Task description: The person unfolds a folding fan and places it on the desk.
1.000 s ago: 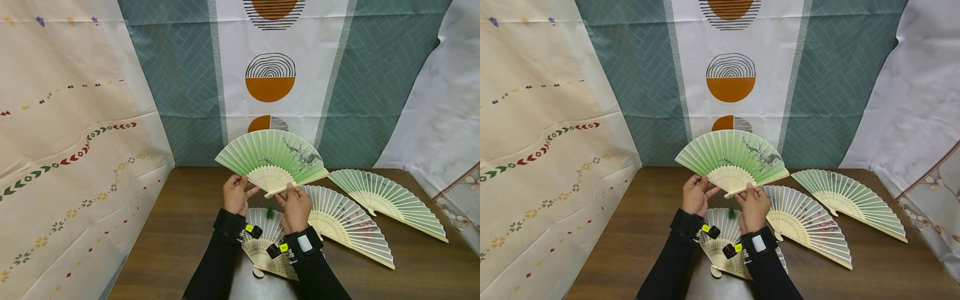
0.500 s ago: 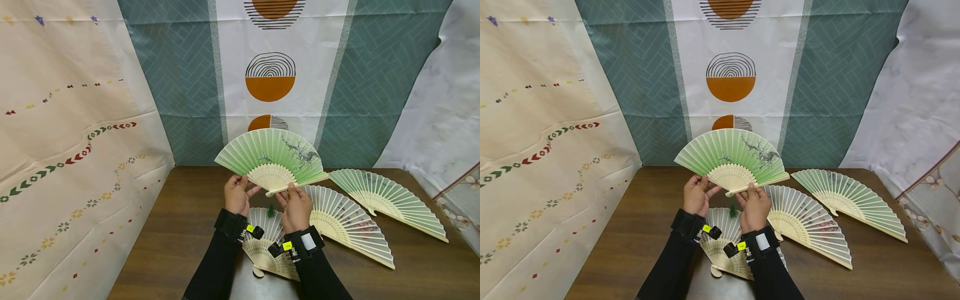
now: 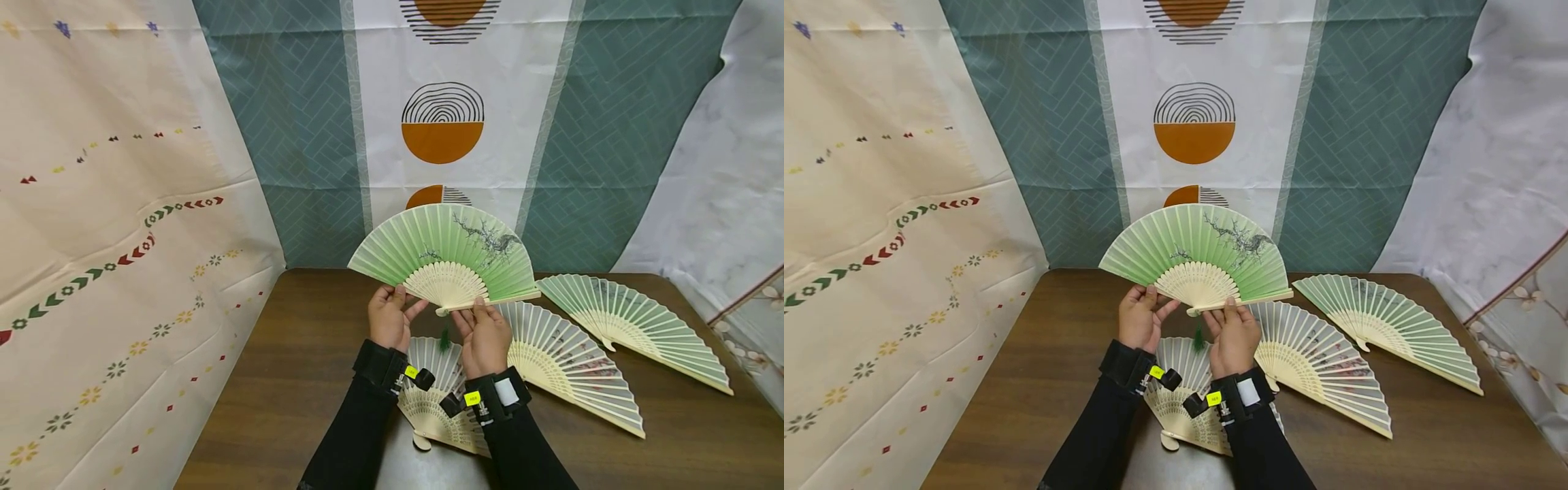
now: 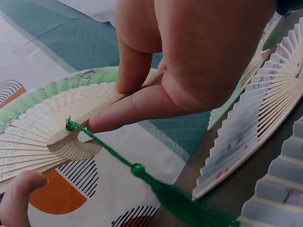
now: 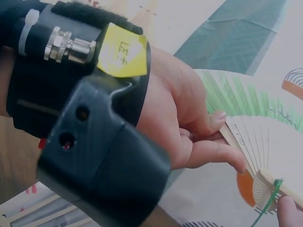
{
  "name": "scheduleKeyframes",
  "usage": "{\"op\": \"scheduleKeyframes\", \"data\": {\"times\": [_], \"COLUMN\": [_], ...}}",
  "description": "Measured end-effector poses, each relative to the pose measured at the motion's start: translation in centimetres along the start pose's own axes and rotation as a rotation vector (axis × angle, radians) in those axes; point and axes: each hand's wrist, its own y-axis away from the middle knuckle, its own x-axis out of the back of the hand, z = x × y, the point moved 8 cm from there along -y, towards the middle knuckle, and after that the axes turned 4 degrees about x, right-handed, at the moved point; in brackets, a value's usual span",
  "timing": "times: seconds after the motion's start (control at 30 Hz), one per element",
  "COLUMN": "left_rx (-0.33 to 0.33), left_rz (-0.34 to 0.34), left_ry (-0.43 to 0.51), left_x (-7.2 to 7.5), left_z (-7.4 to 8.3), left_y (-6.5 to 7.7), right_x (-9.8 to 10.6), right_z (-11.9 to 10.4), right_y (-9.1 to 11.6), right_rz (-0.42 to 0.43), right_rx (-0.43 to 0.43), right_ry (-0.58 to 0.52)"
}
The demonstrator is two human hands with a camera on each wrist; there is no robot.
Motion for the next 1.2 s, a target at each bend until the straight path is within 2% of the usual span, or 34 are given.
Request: {"op": "scheduleKeyframes", "data": {"times": [0.3,0.53,0.87,1.2], "left_rx": [0.014,0.043,0.043,0.044], "left_rz": [-0.005,0.022,0.052,0.082], "left_ry": [0.039,0.092,0.139,0.175], "left_x": [-0.1,0.0,0.1,0.5], "left_z": [-0.3,-0.7,-1.2,-1.1], "left_y": [0.2,0.1,-0.1,-0.4], "right_x": [0.0,0.0,-0.2,-0.1], "right_z": [-0.1,0.0,0.1,0.4], "right_y": [0.0,0.1,0.0,-0.3], "right_rz": [-0.016,-0.01,-0.02,-0.021], "right_rx": [0.0,0.005,0.008,0.005], "right_ry": [-0.026,-0.07,-0.108,-0.081]}}
